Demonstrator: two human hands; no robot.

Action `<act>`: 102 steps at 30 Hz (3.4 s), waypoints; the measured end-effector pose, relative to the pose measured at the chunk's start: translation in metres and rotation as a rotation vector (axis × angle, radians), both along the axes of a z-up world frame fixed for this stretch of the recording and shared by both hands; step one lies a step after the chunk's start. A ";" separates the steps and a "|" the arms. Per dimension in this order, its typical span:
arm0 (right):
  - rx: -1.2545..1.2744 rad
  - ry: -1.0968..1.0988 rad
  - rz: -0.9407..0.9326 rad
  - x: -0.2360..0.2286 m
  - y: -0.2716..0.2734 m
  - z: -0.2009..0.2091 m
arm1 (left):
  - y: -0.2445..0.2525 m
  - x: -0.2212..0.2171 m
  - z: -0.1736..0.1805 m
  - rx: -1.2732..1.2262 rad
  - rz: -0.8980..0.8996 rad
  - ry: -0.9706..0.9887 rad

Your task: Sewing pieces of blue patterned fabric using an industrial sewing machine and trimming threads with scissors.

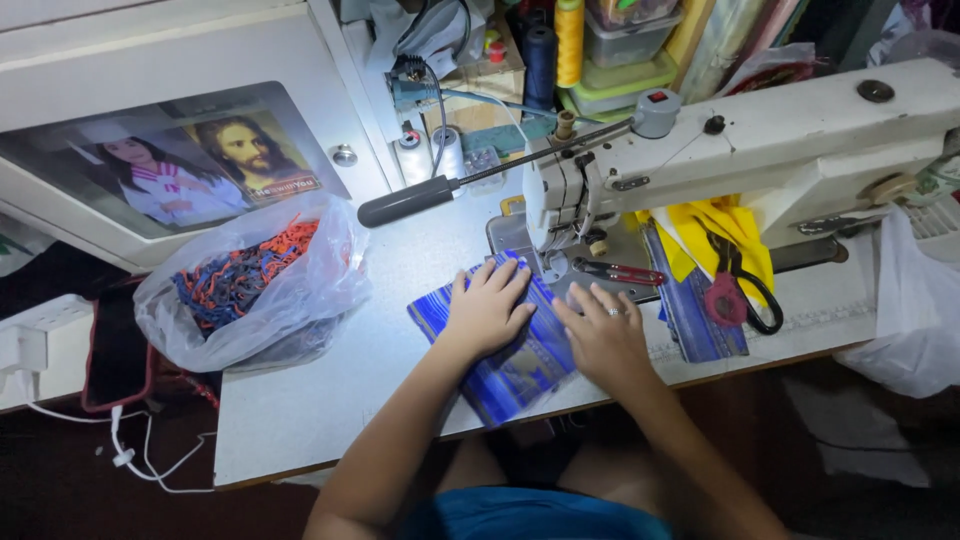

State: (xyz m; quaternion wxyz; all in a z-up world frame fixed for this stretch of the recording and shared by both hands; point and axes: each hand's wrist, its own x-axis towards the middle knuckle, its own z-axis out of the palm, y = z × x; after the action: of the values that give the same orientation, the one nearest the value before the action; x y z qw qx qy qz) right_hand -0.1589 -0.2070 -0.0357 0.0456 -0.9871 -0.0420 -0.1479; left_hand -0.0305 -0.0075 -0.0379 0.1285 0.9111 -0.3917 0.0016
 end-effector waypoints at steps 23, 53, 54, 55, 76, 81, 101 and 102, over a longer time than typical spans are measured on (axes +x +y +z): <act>-0.037 -0.192 0.036 0.063 -0.047 -0.020 | -0.020 0.013 0.015 0.026 0.123 0.087; 0.207 -0.166 0.052 0.026 -0.042 0.065 | 0.017 0.042 0.004 -0.528 0.104 0.501; 0.204 -0.166 0.052 0.024 -0.042 0.067 | 0.022 0.047 -0.002 -0.530 0.103 0.501; 0.242 -0.094 0.063 0.023 -0.041 0.069 | 0.027 0.052 -0.009 -0.706 0.097 0.476; 0.154 -0.714 -0.176 0.004 -0.257 0.141 | -0.029 -0.027 0.037 -0.008 -0.023 0.131; 0.238 -0.827 -0.239 0.009 -0.280 0.139 | -0.028 -0.030 0.033 -0.094 -0.040 0.045; 0.153 -0.635 -0.825 0.069 -0.391 0.166 | -0.035 -0.010 -0.038 -0.053 0.007 -0.099; 0.147 -0.646 -0.839 0.068 -0.384 0.180 | -0.037 -0.007 -0.042 -0.058 -0.009 -0.106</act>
State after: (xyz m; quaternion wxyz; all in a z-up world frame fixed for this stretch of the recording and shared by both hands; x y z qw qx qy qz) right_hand -0.0913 -0.5913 0.1445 0.0362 -0.8174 0.3547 -0.4524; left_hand -0.0378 -0.0450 -0.0804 0.1339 0.9037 -0.4020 0.0608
